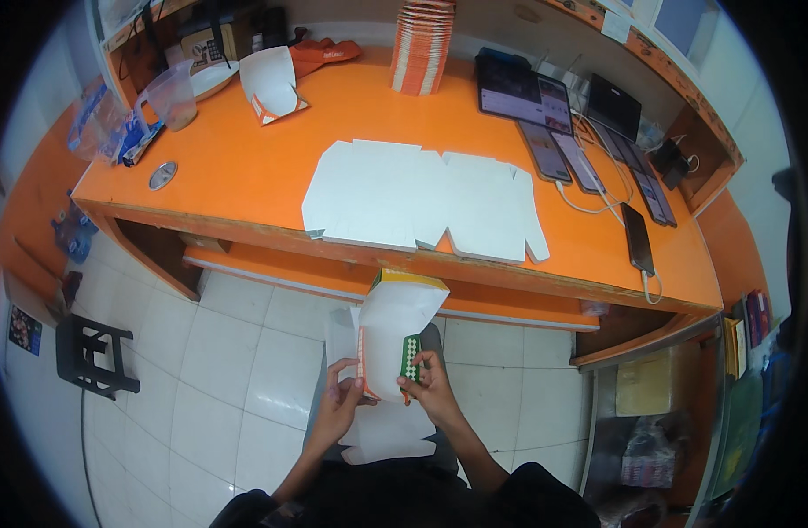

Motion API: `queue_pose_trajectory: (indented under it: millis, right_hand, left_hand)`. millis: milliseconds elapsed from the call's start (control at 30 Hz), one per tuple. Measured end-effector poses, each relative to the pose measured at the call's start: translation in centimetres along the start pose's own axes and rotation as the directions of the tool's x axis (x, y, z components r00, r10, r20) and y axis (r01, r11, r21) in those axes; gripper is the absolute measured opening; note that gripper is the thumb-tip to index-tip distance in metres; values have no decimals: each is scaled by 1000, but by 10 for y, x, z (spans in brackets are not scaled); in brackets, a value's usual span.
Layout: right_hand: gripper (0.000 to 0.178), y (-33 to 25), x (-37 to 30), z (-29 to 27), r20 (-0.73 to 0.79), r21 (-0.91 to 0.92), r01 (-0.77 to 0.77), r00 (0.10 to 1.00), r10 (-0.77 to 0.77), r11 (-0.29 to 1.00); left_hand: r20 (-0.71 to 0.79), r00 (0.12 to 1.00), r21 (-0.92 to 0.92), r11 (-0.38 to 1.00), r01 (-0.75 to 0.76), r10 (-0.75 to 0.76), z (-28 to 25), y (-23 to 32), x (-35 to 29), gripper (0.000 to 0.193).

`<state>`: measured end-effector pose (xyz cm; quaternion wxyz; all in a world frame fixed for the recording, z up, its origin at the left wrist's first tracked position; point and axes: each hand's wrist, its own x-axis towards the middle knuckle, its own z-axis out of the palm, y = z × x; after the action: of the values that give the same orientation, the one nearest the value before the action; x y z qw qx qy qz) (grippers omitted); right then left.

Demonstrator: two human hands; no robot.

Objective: The person folds flat white paper sheets into small rectangular boxes by hand, then applies colored patterned tape to the edges. They repeat this process multiple times, placing finished boxes on the orange desk.

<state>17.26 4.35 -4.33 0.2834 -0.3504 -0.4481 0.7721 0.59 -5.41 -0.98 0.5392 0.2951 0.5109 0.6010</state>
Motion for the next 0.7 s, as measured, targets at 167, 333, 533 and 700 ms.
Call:
queue_pose_trajectory:
  millis: [167, 333, 533, 700]
  right_hand:
    - [24, 2, -4, 7, -102, -126, 47, 993, -60, 991]
    - [42, -7, -15, 13, 61, 214, -58, 997, 45, 975]
    - [56, -7, -18, 16, 79, 228, -63, 996, 46, 972]
    - [53, -1, -16, 9, 82, -15, -18, 996, 19, 1000]
  left_hand:
    - [-43, 998, 33, 998, -51, 53, -3, -15, -1, 27]
    - [-160, 968, 152, 974, -168, 191, 0, -25, 6, 17]
    - [-93, 996, 163, 987, 10, 5, -2, -10, -5, 37]
    - [-23, 995, 280, 956, -89, 99, -8, -9, -7, 47]
